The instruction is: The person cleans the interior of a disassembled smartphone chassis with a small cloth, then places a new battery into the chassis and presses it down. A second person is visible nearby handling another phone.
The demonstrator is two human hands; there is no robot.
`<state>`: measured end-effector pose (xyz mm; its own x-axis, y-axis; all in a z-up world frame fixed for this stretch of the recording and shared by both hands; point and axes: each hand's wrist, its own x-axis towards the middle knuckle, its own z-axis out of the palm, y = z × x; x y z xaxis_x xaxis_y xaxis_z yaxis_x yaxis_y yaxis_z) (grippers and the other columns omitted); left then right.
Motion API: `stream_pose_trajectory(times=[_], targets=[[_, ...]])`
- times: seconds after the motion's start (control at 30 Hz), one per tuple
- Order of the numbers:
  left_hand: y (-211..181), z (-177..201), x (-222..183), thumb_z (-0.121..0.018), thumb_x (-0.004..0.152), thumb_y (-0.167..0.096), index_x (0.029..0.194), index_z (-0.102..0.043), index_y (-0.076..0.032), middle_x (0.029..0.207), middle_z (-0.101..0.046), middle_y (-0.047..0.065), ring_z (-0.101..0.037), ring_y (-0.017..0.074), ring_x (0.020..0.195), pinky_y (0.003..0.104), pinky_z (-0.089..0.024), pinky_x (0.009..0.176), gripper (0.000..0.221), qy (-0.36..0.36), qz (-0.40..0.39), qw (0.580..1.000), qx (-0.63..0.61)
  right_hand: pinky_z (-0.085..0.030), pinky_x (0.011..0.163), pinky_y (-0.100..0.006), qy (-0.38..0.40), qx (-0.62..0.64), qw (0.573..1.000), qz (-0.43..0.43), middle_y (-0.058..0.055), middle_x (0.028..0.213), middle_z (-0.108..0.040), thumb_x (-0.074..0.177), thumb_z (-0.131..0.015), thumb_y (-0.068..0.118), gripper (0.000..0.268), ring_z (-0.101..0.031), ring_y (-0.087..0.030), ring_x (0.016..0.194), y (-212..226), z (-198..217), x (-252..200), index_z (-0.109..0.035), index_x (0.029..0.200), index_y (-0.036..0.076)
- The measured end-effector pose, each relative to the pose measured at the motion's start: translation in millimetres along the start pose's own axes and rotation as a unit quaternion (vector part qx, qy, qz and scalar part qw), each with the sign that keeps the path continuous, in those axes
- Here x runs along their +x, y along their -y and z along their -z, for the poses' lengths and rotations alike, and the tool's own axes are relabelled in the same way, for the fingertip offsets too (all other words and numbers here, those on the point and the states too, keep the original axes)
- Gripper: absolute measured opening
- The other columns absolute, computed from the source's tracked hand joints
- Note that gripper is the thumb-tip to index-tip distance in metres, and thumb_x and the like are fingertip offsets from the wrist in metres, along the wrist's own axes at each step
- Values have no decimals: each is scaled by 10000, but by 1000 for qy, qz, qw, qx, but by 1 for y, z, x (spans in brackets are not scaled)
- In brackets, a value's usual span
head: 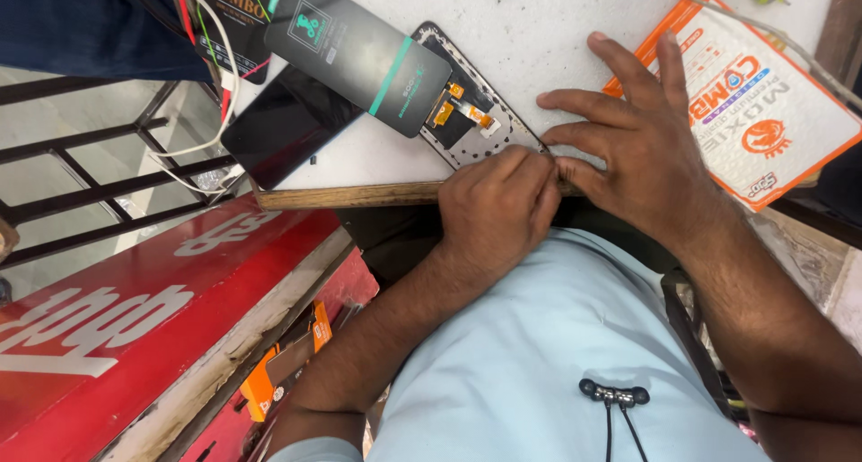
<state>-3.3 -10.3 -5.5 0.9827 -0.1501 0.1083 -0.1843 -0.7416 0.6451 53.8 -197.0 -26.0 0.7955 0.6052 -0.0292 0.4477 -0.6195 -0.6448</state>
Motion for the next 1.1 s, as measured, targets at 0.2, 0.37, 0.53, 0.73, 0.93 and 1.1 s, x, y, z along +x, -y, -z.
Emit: stream_pose_trajectory(times=[0.2,0.37,0.53,0.73,0.93,1.1], targets=[[5,17,1,-734,969,-73,1087,-679,-83,1013,-665,63,-701,251,898,375,-584,775,130,-15,36,997,-72,-67,1297,-698,-3,16,1000,-8,92,1426,-654,847,-843,348,278,-313,-315,1592,2,3,1,-795,1070,189],[17,20,-1,-752,967,-55,1132,-694,-77,1095,-643,90,-710,268,940,363,-592,798,176,-37,81,996,-26,-68,1306,-687,1,21,1000,-17,103,1415,-661,853,-836,393,276,-325,-317,1593,-3,-1,-1,-799,1065,220],[15,22,0,-736,1004,-42,1177,-704,-56,1066,-639,80,-704,259,944,360,-593,806,177,-12,64,998,21,-57,1313,-684,4,8,1000,-26,122,1410,-665,855,-830,432,291,-338,-303,1594,-2,-1,0,-803,1062,229],[13,10,6,-773,967,-40,1139,-716,-47,983,-673,84,-709,231,809,348,-581,715,181,-58,100,993,-11,-60,1315,-669,6,10,1000,-26,127,1393,-673,857,-833,451,292,-341,-293,1585,-3,-3,2,-803,1048,234],[18,6,6,-773,985,-52,1147,-718,-45,1011,-691,65,-731,177,832,297,-609,720,171,-56,88,994,-22,-62,1271,-663,17,16,999,-44,107,1346,-682,818,-844,409,276,-352,-302,1535,1,2,6,-812,1005,208],[21,3,4,-783,971,-50,1140,-725,-46,995,-695,66,-730,186,822,307,-604,715,179,-65,84,994,-13,-57,1274,-660,15,18,999,-43,106,1345,-682,817,-843,411,280,-348,-303,1537,2,3,7,-811,1006,206]])
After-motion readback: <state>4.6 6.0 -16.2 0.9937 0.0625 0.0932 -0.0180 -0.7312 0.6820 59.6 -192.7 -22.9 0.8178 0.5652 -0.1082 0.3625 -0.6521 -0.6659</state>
